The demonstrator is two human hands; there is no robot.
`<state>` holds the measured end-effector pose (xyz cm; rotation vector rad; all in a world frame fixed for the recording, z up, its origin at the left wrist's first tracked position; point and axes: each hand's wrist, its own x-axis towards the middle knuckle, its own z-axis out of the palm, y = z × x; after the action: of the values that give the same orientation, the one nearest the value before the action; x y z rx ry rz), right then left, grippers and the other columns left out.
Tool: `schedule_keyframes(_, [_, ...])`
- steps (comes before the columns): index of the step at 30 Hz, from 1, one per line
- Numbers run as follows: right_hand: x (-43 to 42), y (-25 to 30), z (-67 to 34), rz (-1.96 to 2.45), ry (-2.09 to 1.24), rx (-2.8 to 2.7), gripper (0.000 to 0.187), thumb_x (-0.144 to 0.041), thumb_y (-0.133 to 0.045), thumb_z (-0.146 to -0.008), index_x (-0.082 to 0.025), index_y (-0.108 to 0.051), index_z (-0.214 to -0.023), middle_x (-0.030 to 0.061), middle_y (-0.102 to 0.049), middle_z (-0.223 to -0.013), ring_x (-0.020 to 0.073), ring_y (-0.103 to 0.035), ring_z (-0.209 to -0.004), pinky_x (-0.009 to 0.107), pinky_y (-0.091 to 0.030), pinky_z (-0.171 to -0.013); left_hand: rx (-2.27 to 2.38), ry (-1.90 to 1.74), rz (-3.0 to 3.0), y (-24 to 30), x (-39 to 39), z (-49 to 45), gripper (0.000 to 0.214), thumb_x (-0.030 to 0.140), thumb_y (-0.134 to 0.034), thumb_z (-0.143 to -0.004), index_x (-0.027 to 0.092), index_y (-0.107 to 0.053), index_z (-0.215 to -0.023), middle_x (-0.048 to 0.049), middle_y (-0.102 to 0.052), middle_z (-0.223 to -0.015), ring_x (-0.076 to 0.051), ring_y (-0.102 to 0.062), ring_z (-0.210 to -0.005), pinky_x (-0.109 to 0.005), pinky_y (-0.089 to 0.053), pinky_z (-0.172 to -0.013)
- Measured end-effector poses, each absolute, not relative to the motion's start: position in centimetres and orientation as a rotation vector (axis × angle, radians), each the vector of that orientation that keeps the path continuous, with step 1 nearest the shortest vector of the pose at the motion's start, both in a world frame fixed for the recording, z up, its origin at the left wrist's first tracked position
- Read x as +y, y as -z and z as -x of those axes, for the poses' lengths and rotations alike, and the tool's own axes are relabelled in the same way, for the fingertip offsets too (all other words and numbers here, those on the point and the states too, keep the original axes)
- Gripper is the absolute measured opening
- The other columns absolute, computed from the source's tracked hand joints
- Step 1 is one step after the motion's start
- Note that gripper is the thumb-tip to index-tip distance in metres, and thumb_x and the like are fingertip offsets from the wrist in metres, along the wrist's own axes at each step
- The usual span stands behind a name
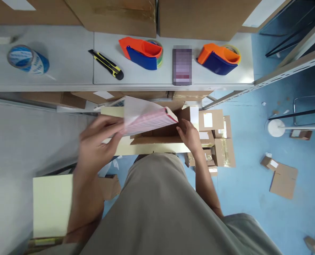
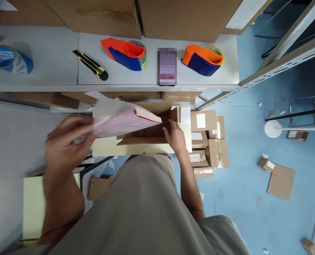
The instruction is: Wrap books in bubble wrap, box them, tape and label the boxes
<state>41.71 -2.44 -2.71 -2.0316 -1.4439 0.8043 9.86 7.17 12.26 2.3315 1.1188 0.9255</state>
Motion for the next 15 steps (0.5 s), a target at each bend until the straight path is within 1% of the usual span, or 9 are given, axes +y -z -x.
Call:
schedule_keyframes(3, [-3.2, 3.4, -43.9, 1.997, -0.898, -1.365, 0.068, -0.035, -0.062, -0.102, -0.018, -0.044, -0.166, 0.0192, -0.062, -0.158, 0.0366, -0.066, -0.140, 0.058, -0.057, -0.115, 0.933, -0.740, -2.384, -10.2, 8.3, -14.2, 0.033, 0.021, -0.062, -0.106, 0.035, -0.078, -0.130, -0.0027, -0.075, -0.118, -0.020, -0.072, -0.107, -0.037, -0.062, -0.095])
schedule_keyframes(5, [-3.4, 3.2, -45.0, 1.913, -0.993, -1.352, 0.086, -0.030, -0.067, -0.098, -0.023, -0.028, -0.174, 0.0172, -0.057, -0.164, 0.0349, -0.062, -0.146, 0.058, -0.054, -0.118, 0.858, -0.590, -2.410, -8.8, 8.6, -16.3, 0.035, 0.020, -0.055, -0.108, 0.034, -0.079, -0.130, -0.0045, -0.075, -0.119, -0.020, -0.072, -0.109, -0.036, -0.061, -0.095])
schedule_keyframes(7, [-3.3, 2.2, -45.8, 1.781, -1.059, -1.413, 0.106, -0.029, -0.074, -0.094, -0.027, -0.010, -0.178, 0.0156, -0.046, -0.173, 0.0339, -0.051, -0.156, 0.057, -0.051, -0.123, 0.792, -0.486, -2.424, -7.6, 8.5, -17.7, 0.040, 0.016, -0.051, -0.108, 0.034, -0.080, -0.129, -0.0056, -0.075, -0.118, -0.020, -0.071, -0.109, -0.035, -0.060, -0.093])
schedule_keyframes(9, [-2.7, 0.7, -46.1, 1.649, -1.063, -1.533, 0.121, -0.032, -0.081, -0.092, -0.031, 0.003, -0.178, 0.0137, -0.033, -0.180, 0.0337, -0.037, -0.165, 0.057, -0.045, -0.128, 0.740, -0.427, -2.427, -6.7, 8.2, -18.4, 0.043, 0.013, -0.049, -0.107, 0.034, -0.081, -0.128, -0.0060, -0.075, -0.116, -0.020, -0.070, -0.108, -0.036, -0.058, -0.092])
schedule_keyframes(10, [-2.2, -0.1, -46.2, 1.602, -1.049, -1.601, 0.124, -0.033, -0.083, -0.091, -0.032, 0.006, -0.178, 0.0128, -0.029, -0.181, 0.0343, -0.032, -0.167, 0.057, -0.042, -0.130, 0.726, -0.411, -2.424, -6.3, 8.0, -18.5, 0.044, 0.012, -0.049, -0.107, 0.035, -0.081, -0.128, -0.0060, -0.075, -0.115, -0.020, -0.070, -0.107, -0.037, -0.058, -0.093])
schedule_keyframes(11, [-1.7, -0.9, -46.1, 1.567, -1.036, -1.669, 0.127, -0.034, -0.085, -0.091, -0.034, 0.006, -0.178, 0.0120, -0.028, -0.182, 0.0353, -0.030, -0.168, 0.058, -0.041, -0.131, 0.715, -0.402, -2.418, -6.0, 7.9, -18.6, 0.045, 0.011, -0.049, -0.107, 0.036, -0.081, -0.128, -0.0060, -0.075, -0.115, -0.021, -0.069, -0.107, -0.038, -0.057, -0.094])
schedule_keyframes(13, [-0.6, -2.1, -45.9, 1.522, -1.030, -1.802, 0.127, -0.034, -0.088, -0.089, -0.037, 0.002, -0.178, 0.0111, -0.035, -0.178, 0.0376, -0.035, -0.165, 0.060, -0.043, -0.129, 0.701, -0.399, -2.398, -5.5, 7.8, -18.4, 0.046, 0.011, -0.049, -0.107, 0.036, -0.082, -0.128, -0.0061, -0.075, -0.116, -0.021, -0.069, -0.107, -0.039, -0.056, -0.095])
schedule_keyframes(15, [0.5, -2.6, -45.5, 1.498, -1.045, -1.918, 0.125, -0.032, -0.090, -0.087, -0.041, -0.003, -0.178, 0.0102, -0.045, -0.171, 0.0385, -0.046, -0.158, 0.063, -0.046, -0.126, 0.692, -0.414, -2.372, -5.3, 7.8, -18.0, 0.047, 0.011, -0.048, -0.107, 0.036, -0.082, -0.128, -0.0062, -0.074, -0.117, -0.021, -0.068, -0.107, -0.039, -0.056, -0.095])
